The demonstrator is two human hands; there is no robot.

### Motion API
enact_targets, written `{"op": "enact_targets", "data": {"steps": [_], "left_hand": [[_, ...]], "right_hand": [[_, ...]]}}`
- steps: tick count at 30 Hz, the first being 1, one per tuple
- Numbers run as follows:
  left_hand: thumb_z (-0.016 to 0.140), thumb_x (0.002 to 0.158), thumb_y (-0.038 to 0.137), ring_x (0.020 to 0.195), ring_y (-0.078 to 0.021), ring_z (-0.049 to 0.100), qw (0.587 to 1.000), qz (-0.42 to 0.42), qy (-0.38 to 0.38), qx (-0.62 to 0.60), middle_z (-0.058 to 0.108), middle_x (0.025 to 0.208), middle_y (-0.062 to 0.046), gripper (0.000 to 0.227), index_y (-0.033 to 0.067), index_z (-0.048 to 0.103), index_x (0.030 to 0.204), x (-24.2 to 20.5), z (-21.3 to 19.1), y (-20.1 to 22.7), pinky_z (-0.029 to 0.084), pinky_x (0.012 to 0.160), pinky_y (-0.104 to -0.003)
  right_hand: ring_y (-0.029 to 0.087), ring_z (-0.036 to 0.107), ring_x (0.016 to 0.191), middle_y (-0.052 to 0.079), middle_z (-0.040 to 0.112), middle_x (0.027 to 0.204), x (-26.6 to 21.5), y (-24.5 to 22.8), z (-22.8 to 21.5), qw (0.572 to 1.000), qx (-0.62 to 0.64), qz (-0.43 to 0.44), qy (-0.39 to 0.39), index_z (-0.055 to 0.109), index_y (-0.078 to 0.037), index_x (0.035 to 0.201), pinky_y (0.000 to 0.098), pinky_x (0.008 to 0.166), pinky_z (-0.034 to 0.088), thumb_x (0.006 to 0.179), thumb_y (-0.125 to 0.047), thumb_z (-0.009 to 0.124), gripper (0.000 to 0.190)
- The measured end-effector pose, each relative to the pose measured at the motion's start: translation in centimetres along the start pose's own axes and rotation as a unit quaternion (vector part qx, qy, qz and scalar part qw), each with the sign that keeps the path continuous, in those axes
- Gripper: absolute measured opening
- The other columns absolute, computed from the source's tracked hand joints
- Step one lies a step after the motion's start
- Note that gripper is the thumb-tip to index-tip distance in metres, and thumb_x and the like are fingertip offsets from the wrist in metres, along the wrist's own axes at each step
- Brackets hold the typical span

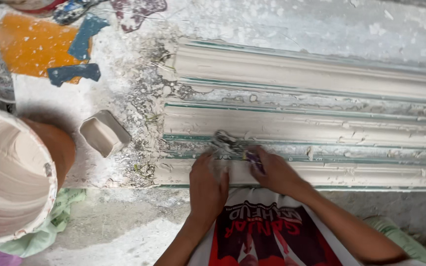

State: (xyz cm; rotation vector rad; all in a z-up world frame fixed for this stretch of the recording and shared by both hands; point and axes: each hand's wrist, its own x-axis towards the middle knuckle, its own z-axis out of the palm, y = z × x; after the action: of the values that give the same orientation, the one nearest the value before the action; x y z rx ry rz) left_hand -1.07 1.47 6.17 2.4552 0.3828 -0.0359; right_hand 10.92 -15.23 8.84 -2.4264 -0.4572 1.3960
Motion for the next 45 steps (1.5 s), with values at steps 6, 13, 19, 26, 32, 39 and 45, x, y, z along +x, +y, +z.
{"op": "enact_targets", "data": {"steps": [6, 13, 19, 26, 32, 39, 45], "left_hand": [[0.039, 0.104, 0.042, 0.133, -0.0186, 0.049, 0.823, -0.186, -0.227, -0.486, 0.052, 0.139, -0.009, 0.054, 0.0109, 0.035, 0.148, -0.5, 0.3, -0.5, 0.039, 0.113, -0.033], [0.039, 0.107, 0.036, 0.076, -0.0206, 0.065, 0.956, 0.012, -0.263, -0.126, 0.067, 0.107, -0.013, 0.038, 0.0106, 0.055, 0.129, 5.6, -7.1, -4.6, 0.061, 0.059, -0.033], [0.038, 0.107, 0.041, 0.062, -0.0336, 0.070, 0.882, 0.159, -0.374, 0.238, 0.070, 0.096, -0.015, 0.049, 0.0297, 0.043, 0.154, 10.0, -12.3, -8.2, 0.063, 0.047, -0.048], [0.033, 0.102, 0.052, 0.087, -0.0338, 0.074, 0.852, 0.195, -0.387, 0.295, 0.061, 0.140, -0.002, 0.048, 0.0395, 0.048, 0.146, 12.5, -11.6, -13.2, 0.066, 0.067, -0.051], [0.060, 0.090, -0.005, 0.079, -0.0355, 0.072, 0.843, 0.260, -0.381, 0.278, 0.072, 0.088, -0.009, 0.058, 0.0205, 0.053, 0.142, 11.4, 0.2, 5.5, 0.057, 0.059, -0.046], [0.061, 0.085, -0.015, 0.102, -0.0412, 0.069, 0.820, 0.344, -0.385, 0.247, 0.038, 0.162, -0.004, 0.076, 0.0214, 0.042, 0.148, 10.9, -7.0, -4.0, 0.064, 0.048, -0.050], [0.071, 0.081, -0.021, 0.131, -0.0405, 0.053, 0.665, 0.330, -0.510, 0.434, 0.004, 0.173, -0.003, 0.115, 0.0319, 0.006, 0.160, 10.3, -6.5, -6.1, 0.072, 0.061, -0.033]], "right_hand": [[0.037, 0.037, 0.149, 0.023, 0.033, 0.164, -0.6, -1.2, 5.6, 0.950, 0.184, -0.252, 0.004, 0.016, -0.005, 0.161, 0.0495, 0.116, 0.035, 0.098, -0.023, 0.054, 0.076], [0.032, 0.042, 0.140, 0.013, 0.048, 0.145, -1.8, 13.1, 5.9, 0.921, 0.125, -0.259, 0.263, 0.049, -0.010, 0.141, 0.0488, 0.117, 0.037, 0.095, -0.017, 0.067, 0.050], [0.039, 0.038, 0.142, 0.021, 0.045, 0.154, -8.5, 30.5, 3.8, 0.911, 0.128, 0.044, 0.389, 0.065, -0.009, 0.122, 0.0588, 0.118, 0.030, 0.101, -0.015, 0.064, 0.022], [0.031, -0.016, 0.157, 0.009, -0.014, 0.172, -10.7, 31.1, -0.4, 0.877, 0.179, 0.378, 0.239, -0.008, -0.016, 0.167, 0.0631, 0.126, 0.004, 0.073, -0.064, 0.057, 0.124], [0.044, -0.015, 0.154, 0.013, -0.014, 0.172, -10.4, 33.1, 0.6, 0.876, 0.178, 0.371, 0.250, -0.009, -0.019, 0.166, 0.0685, 0.123, 0.000, 0.075, -0.064, 0.059, 0.122], [0.044, -0.007, 0.157, 0.012, -0.011, 0.172, -10.6, 33.9, 1.5, 0.878, 0.168, 0.359, 0.268, -0.003, -0.014, 0.167, 0.0641, 0.124, -0.001, 0.071, -0.071, 0.054, 0.125], [0.046, -0.012, 0.155, 0.014, -0.014, 0.171, -10.2, 34.9, 1.9, 0.880, 0.172, 0.332, 0.293, -0.003, -0.013, 0.166, 0.0643, 0.123, -0.006, 0.076, -0.065, 0.058, 0.121]]}}
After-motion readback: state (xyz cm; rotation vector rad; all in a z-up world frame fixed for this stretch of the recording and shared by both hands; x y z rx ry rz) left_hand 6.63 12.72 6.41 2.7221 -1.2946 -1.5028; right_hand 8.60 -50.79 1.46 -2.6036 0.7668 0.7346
